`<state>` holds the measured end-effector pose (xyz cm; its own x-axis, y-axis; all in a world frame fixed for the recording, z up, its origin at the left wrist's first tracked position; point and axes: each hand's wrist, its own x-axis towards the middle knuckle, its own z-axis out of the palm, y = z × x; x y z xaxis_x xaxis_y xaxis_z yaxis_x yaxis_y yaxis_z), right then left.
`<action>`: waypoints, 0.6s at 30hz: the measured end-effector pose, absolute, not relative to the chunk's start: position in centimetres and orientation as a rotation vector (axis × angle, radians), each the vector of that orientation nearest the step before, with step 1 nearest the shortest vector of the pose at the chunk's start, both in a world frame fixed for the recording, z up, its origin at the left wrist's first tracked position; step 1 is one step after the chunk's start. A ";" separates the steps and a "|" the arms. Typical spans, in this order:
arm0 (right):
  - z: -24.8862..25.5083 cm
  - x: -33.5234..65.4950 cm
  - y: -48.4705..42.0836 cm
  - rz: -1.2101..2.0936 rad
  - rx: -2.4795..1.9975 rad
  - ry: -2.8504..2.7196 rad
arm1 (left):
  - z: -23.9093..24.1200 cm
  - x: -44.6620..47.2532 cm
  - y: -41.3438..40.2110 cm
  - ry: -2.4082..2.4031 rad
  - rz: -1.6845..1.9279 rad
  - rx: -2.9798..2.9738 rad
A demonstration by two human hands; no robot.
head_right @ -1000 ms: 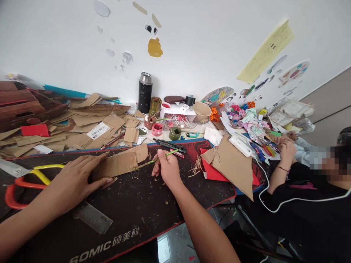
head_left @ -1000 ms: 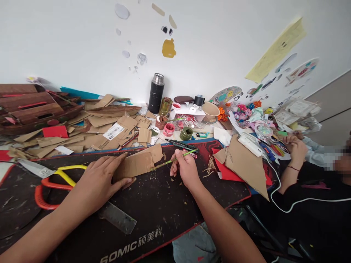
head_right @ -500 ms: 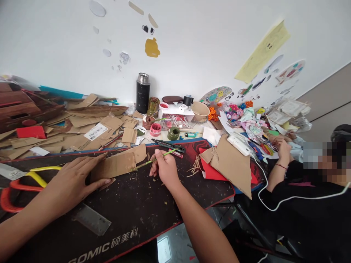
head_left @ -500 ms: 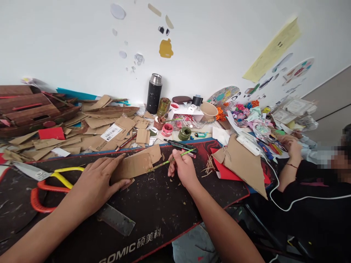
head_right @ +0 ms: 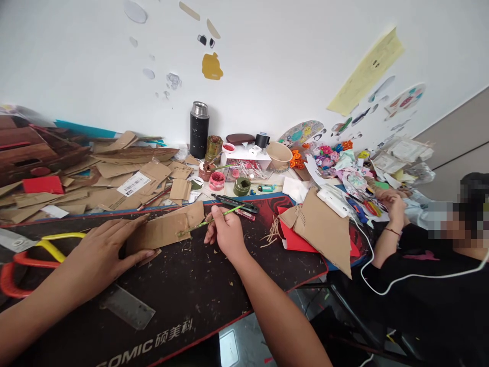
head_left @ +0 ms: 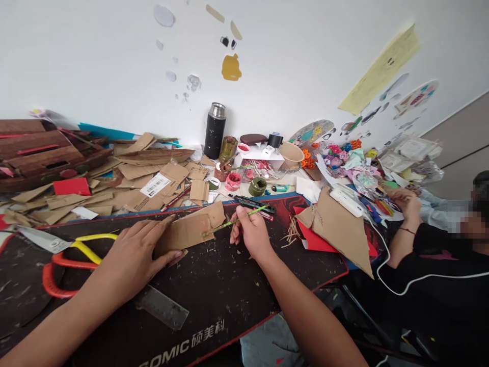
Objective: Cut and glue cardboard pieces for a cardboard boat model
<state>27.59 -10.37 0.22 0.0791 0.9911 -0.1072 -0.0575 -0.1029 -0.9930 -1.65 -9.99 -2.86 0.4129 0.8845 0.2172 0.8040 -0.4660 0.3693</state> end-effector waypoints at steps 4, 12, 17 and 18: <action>0.1 28.6 -10.2 1.172 -1.308 -1.009 | -2.7 -1.6 -10.1 1.486 0.561 2.453; 0.3 27.5 -10.2 1.274 -1.271 -1.059 | -2.6 -1.6 -10.0 1.487 0.559 2.457; 0.3 28.0 -9.6 1.189 -1.296 -1.035 | -2.7 -1.6 -10.1 1.473 0.567 2.453; 0.4 28.1 -9.5 1.177 -1.290 -1.028 | -2.7 -1.6 -10.1 1.472 0.575 2.449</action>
<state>28.10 -9.46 0.38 0.1433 0.9867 -0.0765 -0.0564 -0.0691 -0.9960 -1.64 -10.07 -2.67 0.4193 0.8823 0.2139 0.7935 -0.4707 0.3858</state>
